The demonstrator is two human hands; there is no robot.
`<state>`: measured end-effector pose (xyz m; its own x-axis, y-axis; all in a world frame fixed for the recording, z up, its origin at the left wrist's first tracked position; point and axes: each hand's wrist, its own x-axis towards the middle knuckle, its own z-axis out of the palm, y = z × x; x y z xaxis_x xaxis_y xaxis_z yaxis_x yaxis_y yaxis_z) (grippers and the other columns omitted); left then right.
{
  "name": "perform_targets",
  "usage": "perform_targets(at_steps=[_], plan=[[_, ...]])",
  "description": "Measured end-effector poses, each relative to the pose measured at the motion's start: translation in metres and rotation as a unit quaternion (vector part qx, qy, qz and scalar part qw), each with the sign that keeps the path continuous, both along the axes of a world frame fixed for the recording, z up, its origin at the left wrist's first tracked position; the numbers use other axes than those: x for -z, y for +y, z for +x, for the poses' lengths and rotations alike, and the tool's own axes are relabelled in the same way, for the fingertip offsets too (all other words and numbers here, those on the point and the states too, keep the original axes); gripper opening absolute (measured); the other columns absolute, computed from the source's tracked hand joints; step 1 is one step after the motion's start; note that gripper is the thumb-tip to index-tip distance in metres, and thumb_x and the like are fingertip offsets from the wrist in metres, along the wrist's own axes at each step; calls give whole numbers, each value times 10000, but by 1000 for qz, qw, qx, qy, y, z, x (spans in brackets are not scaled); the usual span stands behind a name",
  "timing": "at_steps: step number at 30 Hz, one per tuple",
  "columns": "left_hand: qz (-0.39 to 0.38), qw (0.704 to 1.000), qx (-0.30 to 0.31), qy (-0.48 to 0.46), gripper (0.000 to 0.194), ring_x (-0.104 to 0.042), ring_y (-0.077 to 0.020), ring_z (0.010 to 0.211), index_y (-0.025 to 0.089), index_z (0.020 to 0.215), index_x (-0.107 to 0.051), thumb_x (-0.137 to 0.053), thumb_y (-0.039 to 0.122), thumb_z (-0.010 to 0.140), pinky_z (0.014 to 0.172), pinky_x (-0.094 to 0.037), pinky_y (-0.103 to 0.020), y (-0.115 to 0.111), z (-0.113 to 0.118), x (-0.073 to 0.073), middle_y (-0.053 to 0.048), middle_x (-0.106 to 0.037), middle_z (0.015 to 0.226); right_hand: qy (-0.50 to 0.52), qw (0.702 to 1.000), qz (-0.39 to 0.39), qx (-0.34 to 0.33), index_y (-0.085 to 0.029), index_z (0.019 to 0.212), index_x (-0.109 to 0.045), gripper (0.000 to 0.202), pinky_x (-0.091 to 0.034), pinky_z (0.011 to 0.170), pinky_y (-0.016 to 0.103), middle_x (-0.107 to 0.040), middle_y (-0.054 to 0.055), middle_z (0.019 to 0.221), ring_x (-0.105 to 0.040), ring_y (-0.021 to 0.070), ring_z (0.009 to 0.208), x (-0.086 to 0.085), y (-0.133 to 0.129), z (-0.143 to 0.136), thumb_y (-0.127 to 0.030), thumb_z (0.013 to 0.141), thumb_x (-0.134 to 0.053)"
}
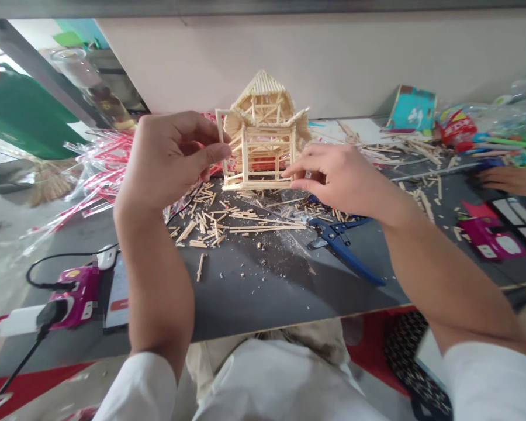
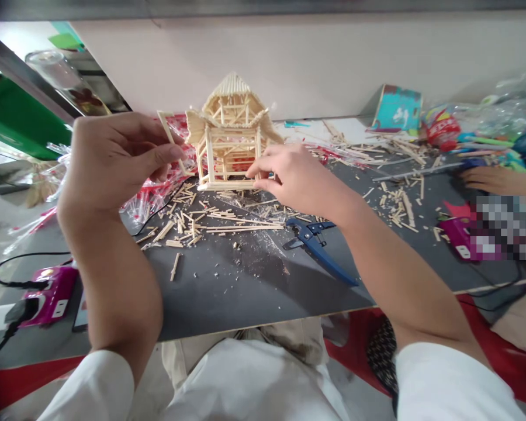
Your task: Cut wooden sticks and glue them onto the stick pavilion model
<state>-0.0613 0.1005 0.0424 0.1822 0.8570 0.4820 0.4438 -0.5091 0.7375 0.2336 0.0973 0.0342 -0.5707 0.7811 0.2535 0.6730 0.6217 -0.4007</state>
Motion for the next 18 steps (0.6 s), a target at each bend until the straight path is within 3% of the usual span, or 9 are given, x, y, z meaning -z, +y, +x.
perform_targets(at_steps=[5,9,15,18], plan=[[8,1000,-8,1,86,-542,-61,481,184,849,-775,-842,137,820,425,-406,-198,1,0,1,36,-626,645,13,1000,-7,2,-256,1018,-836,211,-501,798,399,-766,67,983,-658,215,847,4,0,4,-367,994,-659],[10,1000,-12,-5,101,-558,-73,472,186,830,-778,-857,132,798,415,-418,-210,3,-2,2,26,-637,630,60,997,29,29,-245,884,-789,171,-520,821,397,-762,58,961,-672,213,858,-1,-2,9,-360,976,-703],[20,998,-39,38,86,-608,-119,517,246,893,-800,-870,246,843,419,-453,-278,-2,-8,-3,-5,-669,691,220,972,-17,80,-220,979,-694,162,-489,582,336,-674,29,791,-605,153,628,3,-6,27,-373,1022,-659],[23,996,-56,68,80,-620,-124,527,260,928,-799,-845,307,882,408,-443,-281,-7,-8,-6,2,-656,678,122,992,29,30,-240,1036,-753,108,-527,721,353,-705,39,912,-650,176,772,2,-2,27,-296,995,-670]])
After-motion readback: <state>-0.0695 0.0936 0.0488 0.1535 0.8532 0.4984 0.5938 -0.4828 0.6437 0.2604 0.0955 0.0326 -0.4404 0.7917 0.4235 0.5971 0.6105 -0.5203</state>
